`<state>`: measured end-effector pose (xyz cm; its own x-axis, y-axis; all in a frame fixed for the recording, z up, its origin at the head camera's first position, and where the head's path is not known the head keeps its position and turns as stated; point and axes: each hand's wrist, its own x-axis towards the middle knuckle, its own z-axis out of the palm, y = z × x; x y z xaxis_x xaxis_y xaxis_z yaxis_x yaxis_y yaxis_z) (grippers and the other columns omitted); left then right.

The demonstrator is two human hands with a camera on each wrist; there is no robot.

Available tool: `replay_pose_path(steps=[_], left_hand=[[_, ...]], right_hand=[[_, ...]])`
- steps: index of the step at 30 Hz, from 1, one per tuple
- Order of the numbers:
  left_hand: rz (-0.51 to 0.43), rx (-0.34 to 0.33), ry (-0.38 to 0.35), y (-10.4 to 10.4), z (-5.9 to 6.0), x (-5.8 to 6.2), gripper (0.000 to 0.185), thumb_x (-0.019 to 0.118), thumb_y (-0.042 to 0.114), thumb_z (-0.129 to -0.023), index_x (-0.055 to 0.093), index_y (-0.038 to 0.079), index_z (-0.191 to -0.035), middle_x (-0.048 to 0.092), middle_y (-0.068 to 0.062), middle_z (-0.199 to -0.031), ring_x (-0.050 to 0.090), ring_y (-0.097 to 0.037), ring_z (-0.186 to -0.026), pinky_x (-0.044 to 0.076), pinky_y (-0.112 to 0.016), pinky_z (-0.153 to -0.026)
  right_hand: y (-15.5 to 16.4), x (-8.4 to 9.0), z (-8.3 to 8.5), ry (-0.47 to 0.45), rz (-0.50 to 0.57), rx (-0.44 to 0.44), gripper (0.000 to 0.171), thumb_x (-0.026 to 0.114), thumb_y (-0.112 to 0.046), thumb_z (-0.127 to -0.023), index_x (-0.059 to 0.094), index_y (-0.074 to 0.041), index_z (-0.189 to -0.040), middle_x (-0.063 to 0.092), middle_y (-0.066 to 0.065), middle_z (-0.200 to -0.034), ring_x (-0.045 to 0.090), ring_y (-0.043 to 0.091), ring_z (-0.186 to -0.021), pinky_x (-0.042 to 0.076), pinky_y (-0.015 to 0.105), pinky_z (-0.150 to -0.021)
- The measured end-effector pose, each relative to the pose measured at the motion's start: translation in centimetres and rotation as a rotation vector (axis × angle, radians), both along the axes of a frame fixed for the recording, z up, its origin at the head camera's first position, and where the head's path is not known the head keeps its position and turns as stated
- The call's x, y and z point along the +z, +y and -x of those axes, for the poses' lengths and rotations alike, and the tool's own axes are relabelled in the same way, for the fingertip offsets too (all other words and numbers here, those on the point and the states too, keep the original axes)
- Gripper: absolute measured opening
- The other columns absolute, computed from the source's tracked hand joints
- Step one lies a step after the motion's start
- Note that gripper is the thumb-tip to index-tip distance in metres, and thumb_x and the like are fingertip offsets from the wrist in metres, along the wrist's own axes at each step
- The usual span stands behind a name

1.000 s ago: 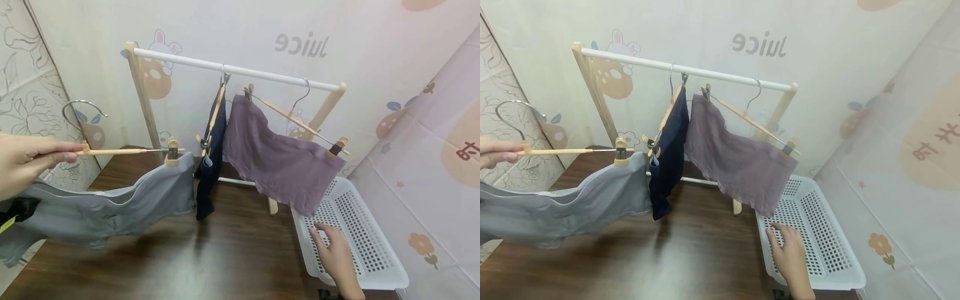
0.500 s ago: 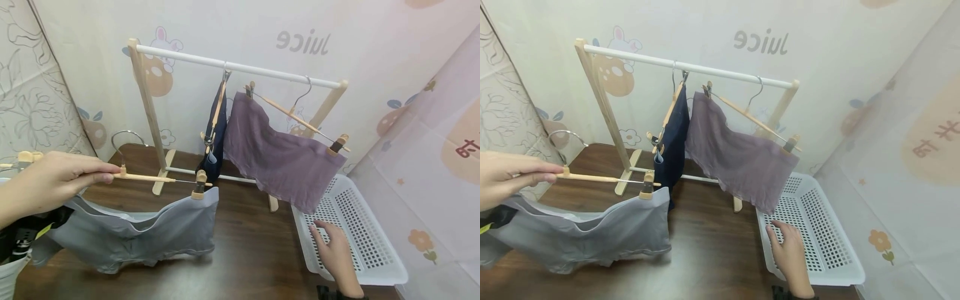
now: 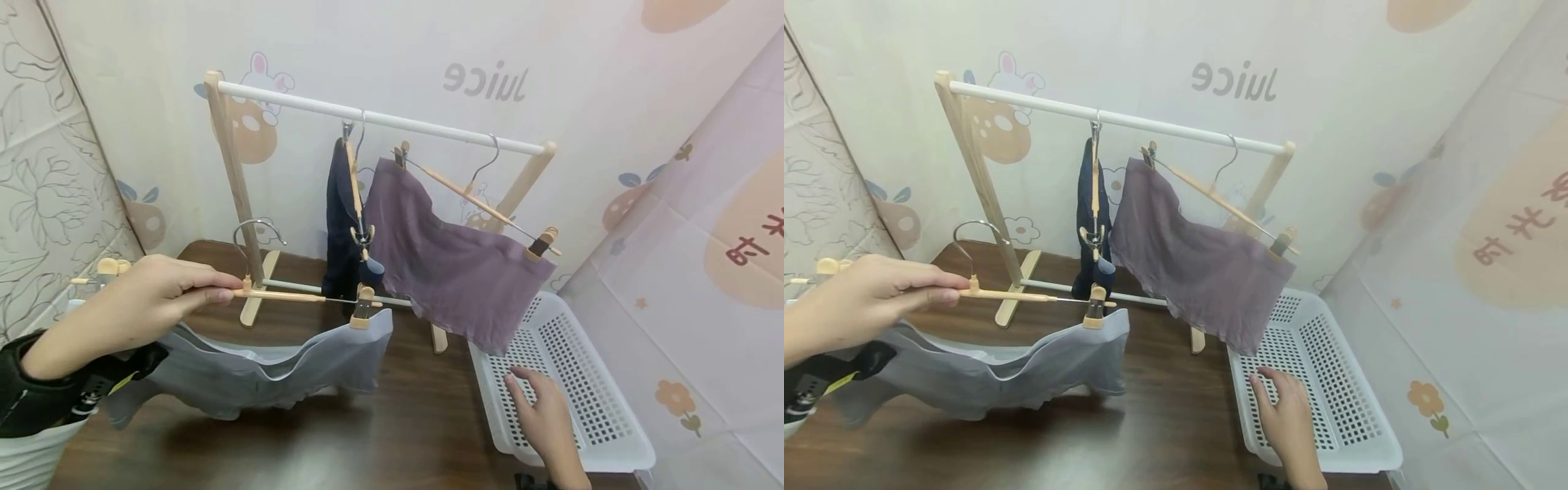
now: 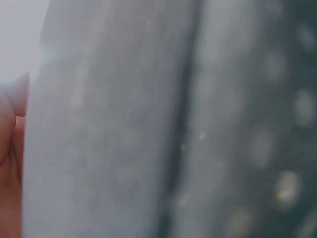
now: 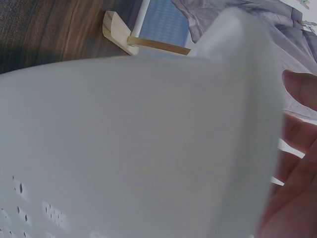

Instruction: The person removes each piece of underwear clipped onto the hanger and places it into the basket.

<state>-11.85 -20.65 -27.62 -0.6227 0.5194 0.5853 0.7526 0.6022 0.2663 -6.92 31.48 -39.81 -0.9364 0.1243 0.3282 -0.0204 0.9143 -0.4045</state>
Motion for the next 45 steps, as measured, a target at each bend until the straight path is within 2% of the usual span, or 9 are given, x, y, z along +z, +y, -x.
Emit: replay_pose_path(steps=[2, 9, 15, 19, 25, 32, 35, 42, 45], left_hand=[[-0.007, -0.008, 0.007, 0.5, 0.1, 0.0, 0.018, 0.076, 0.009, -0.079, 0.077, 0.014, -0.096, 0.075, 0.008, -0.084, 0.049, 0.01, -0.067, 0.036, -0.01, -0.057], [-0.057, -0.043, -0.01, 1.9, 0.0, 0.0, 0.018, 0.076, 0.011, -0.079, 0.077, 0.015, -0.097, 0.074, 0.009, -0.083, 0.047, 0.009, -0.066, 0.035, -0.01, -0.056], [-0.094, -0.085, -0.01, 3.0, -0.1, 0.0, 0.024, 0.075, 0.001, -0.078, 0.077, 0.014, -0.098, 0.071, 0.014, -0.077, 0.045, 0.009, -0.063, 0.032, -0.009, -0.052], [-0.1, -0.109, -0.043, 3.9, -0.2, 0.0, 0.03, 0.075, -0.005, -0.076, 0.076, 0.012, -0.1, 0.072, 0.014, -0.077, 0.052, 0.011, -0.066, 0.036, -0.009, -0.053], [-0.114, -0.111, -0.083, 5.3, -0.3, 0.2, 0.023, 0.073, 0.002, -0.082, 0.076, 0.011, -0.103, 0.075, 0.007, -0.081, 0.058, 0.01, -0.07, 0.035, -0.011, -0.051], [-0.119, -0.104, -0.073, 6.9, -0.1, 0.2, 0.021, 0.073, 0.002, -0.082, 0.076, 0.011, -0.102, 0.075, 0.007, -0.086, 0.048, 0.006, -0.063, 0.035, -0.013, -0.051], [-0.112, -0.109, -0.08, 7.4, 0.1, 0.1, 0.02, 0.073, 0.001, -0.082, 0.076, 0.009, -0.101, 0.075, 0.006, -0.085, 0.05, 0.005, -0.064, 0.035, -0.015, -0.051], [-0.12, -0.136, -0.054, 8.8, 0.4, 0.4, 0.017, 0.072, 0.003, -0.084, 0.076, 0.008, -0.099, 0.074, 0.006, -0.082, 0.046, 0.004, -0.061, 0.035, -0.017, -0.049], [-0.14, -0.145, -0.05, 9.1, 0.4, 0.6, 0.018, 0.072, 0.002, -0.084, 0.076, 0.008, -0.1, 0.074, 0.006, -0.081, 0.05, 0.002, -0.063, 0.034, -0.017, -0.05]], right_hand=[[0.0, 0.1, 0.0, -0.002, -0.005, -0.007, 0.031, 0.056, -0.022, -0.099, 0.064, 0.004, -0.115, 0.065, 0.027, -0.118, 0.053, 0.043, -0.116, 0.038, 0.061, -0.098], [-0.1, 0.1, -0.1, 0.001, -0.01, 0.009, 0.031, 0.055, -0.023, -0.1, 0.065, 0.003, -0.114, 0.065, 0.026, -0.116, 0.054, 0.043, -0.115, 0.039, 0.061, -0.096], [0.0, 0.4, -0.1, 0.035, -0.011, 0.053, 0.03, 0.057, -0.021, -0.099, 0.065, 0.004, -0.112, 0.066, 0.026, -0.114, 0.056, 0.043, -0.113, 0.041, 0.061, -0.094], [0.2, 0.6, -0.2, 0.02, -0.017, 0.036, 0.031, 0.056, -0.023, -0.099, 0.066, 0.003, -0.113, 0.066, 0.026, -0.115, 0.055, 0.043, -0.114, 0.039, 0.06, -0.096], [0.3, 0.8, -0.4, 0.029, -0.014, 0.033, 0.03, 0.057, -0.022, -0.099, 0.066, 0.003, -0.112, 0.066, 0.026, -0.115, 0.055, 0.043, -0.113, 0.039, 0.06, -0.096], [0.7, 1.3, -0.4, 0.06, -0.008, 0.04, 0.028, 0.057, -0.021, -0.099, 0.067, 0.001, -0.112, 0.067, 0.025, -0.113, 0.057, 0.042, -0.111, 0.041, 0.058, -0.093], [0.8, 1.5, -0.4, 0.059, -0.017, 0.04, 0.027, 0.057, -0.021, -0.099, 0.067, 0.001, -0.112, 0.067, 0.024, -0.113, 0.058, 0.041, -0.11, 0.041, 0.058, -0.093], [0.8, 2.1, -0.6, 0.148, -0.02, 0.078, 0.023, 0.061, -0.013, -0.096, 0.067, 0.004, -0.109, 0.069, 0.024, -0.108, 0.061, 0.041, -0.105, 0.043, 0.054, -0.09], [0.6, 2.3, -0.5, 0.166, -0.014, 0.089, 0.022, 0.061, -0.012, -0.096, 0.067, 0.004, -0.109, 0.069, 0.023, -0.108, 0.061, 0.04, -0.105, 0.044, 0.052, -0.09]])
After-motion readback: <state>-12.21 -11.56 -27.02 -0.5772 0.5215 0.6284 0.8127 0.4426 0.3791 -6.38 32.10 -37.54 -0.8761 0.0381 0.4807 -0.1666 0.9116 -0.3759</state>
